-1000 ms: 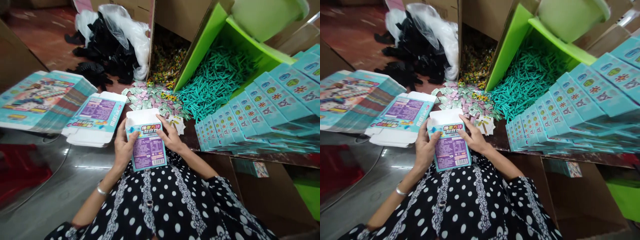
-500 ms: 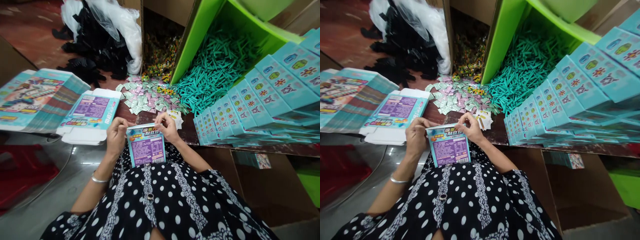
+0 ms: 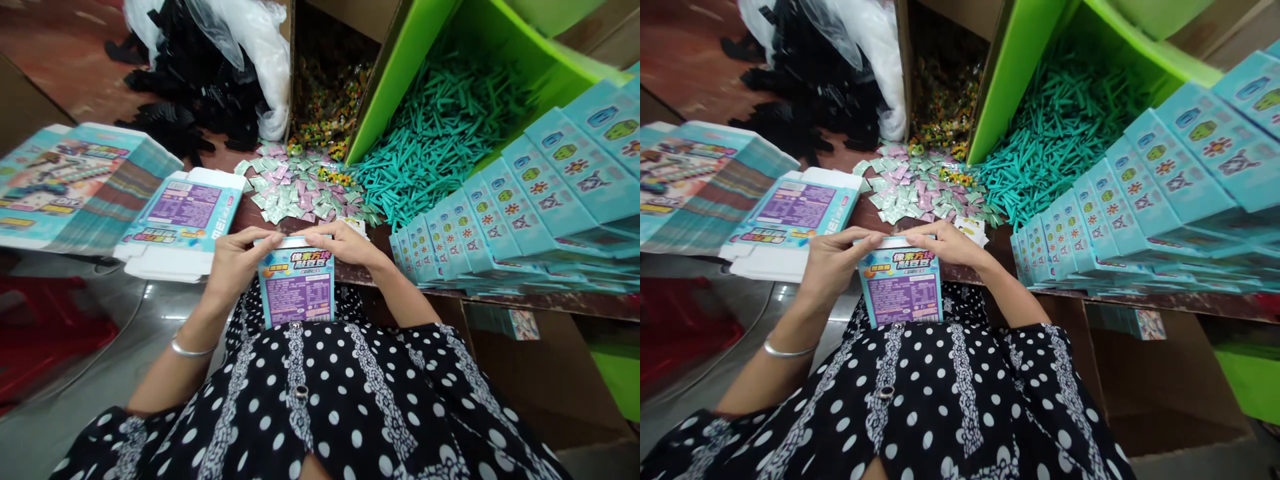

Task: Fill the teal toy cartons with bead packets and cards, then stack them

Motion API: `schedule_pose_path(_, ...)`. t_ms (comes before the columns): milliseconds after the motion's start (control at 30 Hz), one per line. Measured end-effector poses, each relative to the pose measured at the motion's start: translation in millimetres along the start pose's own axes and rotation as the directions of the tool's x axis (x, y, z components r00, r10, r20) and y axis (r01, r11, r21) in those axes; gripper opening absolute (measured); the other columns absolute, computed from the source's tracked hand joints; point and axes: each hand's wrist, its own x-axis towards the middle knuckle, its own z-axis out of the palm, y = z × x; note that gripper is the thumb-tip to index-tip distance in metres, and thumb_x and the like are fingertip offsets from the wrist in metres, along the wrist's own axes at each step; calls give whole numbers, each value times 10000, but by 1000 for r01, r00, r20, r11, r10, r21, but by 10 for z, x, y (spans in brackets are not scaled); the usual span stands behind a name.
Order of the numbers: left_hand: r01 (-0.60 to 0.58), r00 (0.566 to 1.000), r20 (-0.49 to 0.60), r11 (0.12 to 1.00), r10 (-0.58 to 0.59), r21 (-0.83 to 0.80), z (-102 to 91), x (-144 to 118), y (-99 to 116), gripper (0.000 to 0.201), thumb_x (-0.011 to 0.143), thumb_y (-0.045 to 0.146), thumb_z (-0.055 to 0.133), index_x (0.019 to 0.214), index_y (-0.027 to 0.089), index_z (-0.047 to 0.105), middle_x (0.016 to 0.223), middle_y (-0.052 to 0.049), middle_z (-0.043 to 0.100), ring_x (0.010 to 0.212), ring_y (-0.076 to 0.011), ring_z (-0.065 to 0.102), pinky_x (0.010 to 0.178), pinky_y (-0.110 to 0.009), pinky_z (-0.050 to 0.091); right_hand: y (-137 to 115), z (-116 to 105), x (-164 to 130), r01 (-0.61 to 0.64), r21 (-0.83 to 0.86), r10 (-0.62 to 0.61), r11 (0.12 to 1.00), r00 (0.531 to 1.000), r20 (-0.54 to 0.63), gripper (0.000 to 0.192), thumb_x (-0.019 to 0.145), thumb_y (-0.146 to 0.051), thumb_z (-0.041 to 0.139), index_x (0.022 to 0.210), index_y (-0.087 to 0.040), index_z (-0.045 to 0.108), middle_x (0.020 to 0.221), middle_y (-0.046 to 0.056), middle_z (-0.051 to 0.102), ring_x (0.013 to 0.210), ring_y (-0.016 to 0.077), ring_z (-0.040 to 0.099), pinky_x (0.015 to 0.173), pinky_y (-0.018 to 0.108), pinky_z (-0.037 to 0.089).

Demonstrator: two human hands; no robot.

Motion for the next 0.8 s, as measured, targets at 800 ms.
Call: schedule_pose_path(800, -172, 789, 574, 976, 219, -135, 96, 507, 782, 672, 919, 691, 818, 1465, 299, 787, 1317, -140, 823, 1234, -402, 747, 949, -434, 661, -1116, -2, -861, 438, -894, -529, 93, 782, 328, 364, 1127, -179, 624, 1457, -288, 729, 1622, 68, 658, 1222, 171, 754, 972, 287, 663)
